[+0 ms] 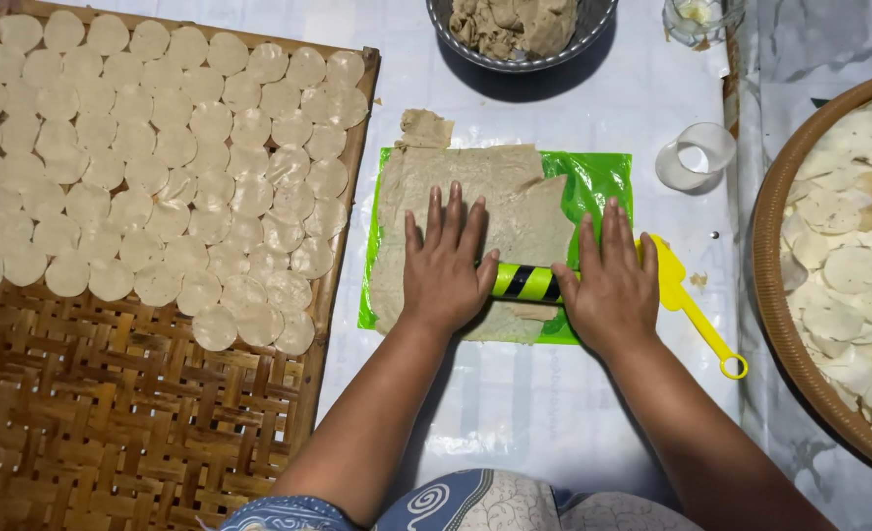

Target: Rolling out dough and cutting small round shapes using a mold.

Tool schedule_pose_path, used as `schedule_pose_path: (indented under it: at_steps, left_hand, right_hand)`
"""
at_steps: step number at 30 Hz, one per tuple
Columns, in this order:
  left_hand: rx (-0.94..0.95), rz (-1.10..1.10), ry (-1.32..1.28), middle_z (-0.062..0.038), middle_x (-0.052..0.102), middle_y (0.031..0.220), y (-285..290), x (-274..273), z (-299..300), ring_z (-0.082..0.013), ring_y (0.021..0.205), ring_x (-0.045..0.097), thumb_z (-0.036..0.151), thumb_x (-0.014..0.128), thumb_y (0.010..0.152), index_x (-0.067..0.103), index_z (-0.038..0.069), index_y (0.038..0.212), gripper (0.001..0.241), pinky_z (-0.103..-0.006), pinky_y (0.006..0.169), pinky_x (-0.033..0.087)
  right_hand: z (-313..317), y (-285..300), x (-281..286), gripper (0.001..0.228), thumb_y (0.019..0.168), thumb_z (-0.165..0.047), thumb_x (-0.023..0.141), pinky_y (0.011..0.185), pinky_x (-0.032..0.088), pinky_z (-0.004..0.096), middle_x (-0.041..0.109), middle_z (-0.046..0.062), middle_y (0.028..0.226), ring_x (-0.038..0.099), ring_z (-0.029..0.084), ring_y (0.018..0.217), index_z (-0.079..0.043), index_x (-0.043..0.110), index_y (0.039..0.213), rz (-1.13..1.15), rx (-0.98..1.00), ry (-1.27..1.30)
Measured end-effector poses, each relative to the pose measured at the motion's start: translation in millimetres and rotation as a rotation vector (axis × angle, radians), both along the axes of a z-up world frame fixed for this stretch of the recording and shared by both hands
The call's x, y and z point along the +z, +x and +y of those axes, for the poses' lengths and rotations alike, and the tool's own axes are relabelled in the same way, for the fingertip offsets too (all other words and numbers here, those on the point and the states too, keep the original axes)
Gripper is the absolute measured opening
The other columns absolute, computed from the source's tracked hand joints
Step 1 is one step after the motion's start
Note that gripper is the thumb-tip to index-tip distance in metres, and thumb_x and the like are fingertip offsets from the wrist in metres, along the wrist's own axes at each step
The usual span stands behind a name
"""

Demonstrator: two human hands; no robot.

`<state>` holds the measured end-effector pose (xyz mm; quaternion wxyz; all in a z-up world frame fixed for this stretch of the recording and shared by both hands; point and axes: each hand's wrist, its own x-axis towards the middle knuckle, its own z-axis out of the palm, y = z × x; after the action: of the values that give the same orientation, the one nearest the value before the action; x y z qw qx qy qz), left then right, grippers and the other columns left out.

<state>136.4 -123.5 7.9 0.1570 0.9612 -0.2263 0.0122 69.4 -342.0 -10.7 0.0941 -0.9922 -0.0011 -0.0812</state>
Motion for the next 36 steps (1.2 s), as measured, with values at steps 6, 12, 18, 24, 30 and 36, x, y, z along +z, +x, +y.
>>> schedule_pose_path:
  at_steps: [6, 12, 18, 24, 30, 36]
  left_hand:
    - [-0.028, -0.036, -0.031, -0.022, 0.026, 0.167, -78, -20, 26, -0.043, 0.154, 0.019, 0.041, 0.037, 0.108, 0.031, 0.017, 0.162, 0.06, -0.0672, 0.119, 0.008]
    - [0.025, -0.056, -0.036, -0.006, 0.06, 0.134, -115, 16, 45, -0.0253, 0.132, 0.052, 0.013, 0.064, 0.089, 0.054, 0.012, 0.142, 0.054, -0.0578, 0.123, 0.017]
    - [-0.06, -0.123, 0.038, -0.008, 0.063, 0.124, -81, 13, 49, -0.027, 0.123, 0.056, 0.017, 0.062, 0.09, 0.055, 0.011, 0.133, 0.044, -0.0632, 0.125, 0.006]
    - [0.016, -0.32, -0.09, -0.006, 0.066, 0.118, -24, -31, 28, -0.0269, 0.121, 0.061, 0.021, 0.069, 0.091, 0.061, 0.016, 0.133, 0.043, -0.0616, 0.123, 0.017]
    - [0.096, -0.271, -0.125, -0.024, 0.042, 0.159, 12, -31, 7, -0.0392, 0.149, 0.037, 0.045, 0.052, 0.103, 0.042, 0.002, 0.154, 0.068, -0.058, 0.123, 0.019]
    - [0.181, -0.008, -0.061, -0.026, 0.03, 0.165, 95, -23, -14, -0.0394, 0.156, 0.021, 0.05, 0.037, 0.108, 0.038, -0.001, 0.155, 0.069, -0.0592, 0.125, -0.002]
  right_hand:
    - [13, -86, -34, 0.076, 0.103, -0.048, 0.042, 0.118, 0.026, 0.06, 0.026, 0.034, 0.165, 0.028, 0.046, 0.152, 0.005, 0.03, 0.157, -0.046, 0.07, -0.013]
    - [23, -112, 27, 0.051, 0.084, -0.007, 0.07, 0.108, 0.042, 0.041, 0.063, 0.009, 0.135, 0.059, 0.023, 0.127, -0.001, 0.061, 0.134, -0.178, 0.121, -0.027]
    - [-8, -71, 45, 0.052, 0.081, -0.026, 0.073, 0.123, 0.025, 0.059, 0.067, -0.001, 0.118, 0.06, 0.022, 0.124, -0.016, 0.054, 0.129, 0.07, 0.136, -0.006]
    - [-32, -5, -9, 0.048, 0.096, -0.026, 0.066, 0.122, 0.014, 0.07, 0.062, 0.009, 0.138, 0.053, 0.03, 0.138, -0.015, 0.056, 0.142, -0.069, 0.139, -0.032]
    - [-10, 41, -34, 0.076, 0.106, -0.057, 0.045, 0.12, 0.002, 0.071, 0.053, 0.026, 0.153, 0.043, 0.038, 0.149, 0.002, 0.043, 0.154, -0.134, 0.032, -0.017]
    - [-29, 129, -29, 0.074, 0.113, -0.069, 0.02, 0.119, -0.011, 0.07, 0.047, 0.015, 0.16, 0.031, 0.03, 0.156, -0.015, 0.045, 0.157, 0.14, -0.025, -0.039]
